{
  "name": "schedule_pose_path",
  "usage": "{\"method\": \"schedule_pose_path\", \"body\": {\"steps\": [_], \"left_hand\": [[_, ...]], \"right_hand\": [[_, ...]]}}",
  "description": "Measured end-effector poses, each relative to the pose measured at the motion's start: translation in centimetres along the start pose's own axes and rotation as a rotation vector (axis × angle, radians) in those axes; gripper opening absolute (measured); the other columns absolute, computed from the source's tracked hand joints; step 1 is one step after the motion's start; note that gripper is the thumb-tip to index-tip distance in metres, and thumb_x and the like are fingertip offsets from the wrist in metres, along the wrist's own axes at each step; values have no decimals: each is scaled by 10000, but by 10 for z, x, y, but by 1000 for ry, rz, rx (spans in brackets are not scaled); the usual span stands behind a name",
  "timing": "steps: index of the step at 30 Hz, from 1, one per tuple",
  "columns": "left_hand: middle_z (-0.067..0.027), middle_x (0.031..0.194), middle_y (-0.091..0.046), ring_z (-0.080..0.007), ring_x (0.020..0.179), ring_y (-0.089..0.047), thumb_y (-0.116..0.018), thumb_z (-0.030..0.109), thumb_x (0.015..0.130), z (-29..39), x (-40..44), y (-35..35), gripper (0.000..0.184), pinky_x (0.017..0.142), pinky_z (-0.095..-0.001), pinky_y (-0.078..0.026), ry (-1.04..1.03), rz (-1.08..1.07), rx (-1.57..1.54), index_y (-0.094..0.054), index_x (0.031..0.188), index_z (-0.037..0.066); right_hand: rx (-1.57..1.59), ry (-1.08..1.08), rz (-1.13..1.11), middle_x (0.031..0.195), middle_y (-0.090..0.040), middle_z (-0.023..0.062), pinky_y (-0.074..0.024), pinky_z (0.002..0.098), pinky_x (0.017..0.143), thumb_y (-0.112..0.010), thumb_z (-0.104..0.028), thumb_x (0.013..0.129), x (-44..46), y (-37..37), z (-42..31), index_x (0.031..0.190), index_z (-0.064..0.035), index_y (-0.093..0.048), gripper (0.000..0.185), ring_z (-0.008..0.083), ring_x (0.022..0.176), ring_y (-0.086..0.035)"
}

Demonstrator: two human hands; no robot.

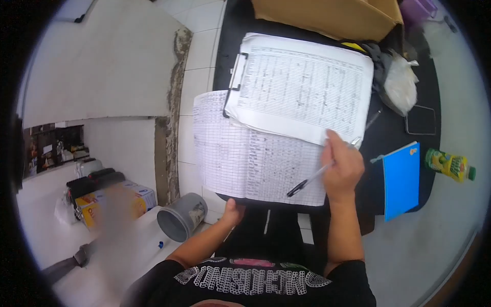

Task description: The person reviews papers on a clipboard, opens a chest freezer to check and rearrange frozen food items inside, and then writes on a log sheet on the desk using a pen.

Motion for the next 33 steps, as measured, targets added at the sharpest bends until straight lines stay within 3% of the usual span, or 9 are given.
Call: {"method": "schedule_pose_path", "body": {"steps": [2,3,9,15,21,33], "left_hand": [[-6,1165,-506,-144,1063,-484,-719,657,598,-2,3,-2,925,899,-312,-398,-23,-12,-24,-417,1252,75],[-83,1357,-410,-262,1254,-375,-670,648,647,-6,3,5,983,1067,-435,-267,-2,-71,-6,-342,1349,45],[-82,1337,-425,-260,1228,-403,-697,635,629,-5,-2,6,995,1050,-421,-295,-1,-11,16,-341,1342,39],[-85,1334,-423,-253,1226,-404,-708,637,616,2,3,-1,1024,1044,-411,-302,-32,-53,44,-325,1342,24],[-89,1301,-419,-222,1209,-404,-677,693,612,17,5,-23,1069,1012,-376,-331,-140,-56,43,-302,1348,15],[-96,1271,-441,-222,1163,-436,-659,700,626,8,6,-10,1046,989,-369,-353,-90,-87,99,-326,1323,-5]], "right_hand": [[46,114,-142,621,-542,79,-417,350,512,-649,-54,738,3,-28,-19,987,-90,-666,251,236,537,-527],[63,173,-213,613,-526,76,-414,350,509,-647,-64,743,5,-41,-30,1001,-93,-659,260,235,534,-521],[11,243,-367,629,-519,69,-429,343,517,-635,-144,776,21,-91,-71,1144,-107,-572,376,232,554,-527],[-140,158,-399,642,-542,87,-451,357,505,-593,-211,827,42,-120,-68,1209,-105,-528,401,229,552,-548],[-166,145,-464,662,-544,87,-453,355,485,-587,-210,833,28,-134,-62,1232,-145,-527,409,222,531,-550],[-172,205,-432,644,-505,72,-445,351,486,-591,-140,799,24,-132,-64,1217,-165,-556,421,217,534,-542]]}}
Point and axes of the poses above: each hand's wrist, its own x-axis towards the middle knuckle, its own y-axis out of the back of the hand, z = x × y, the point moved 6 cm from there along x, towards the middle knuckle
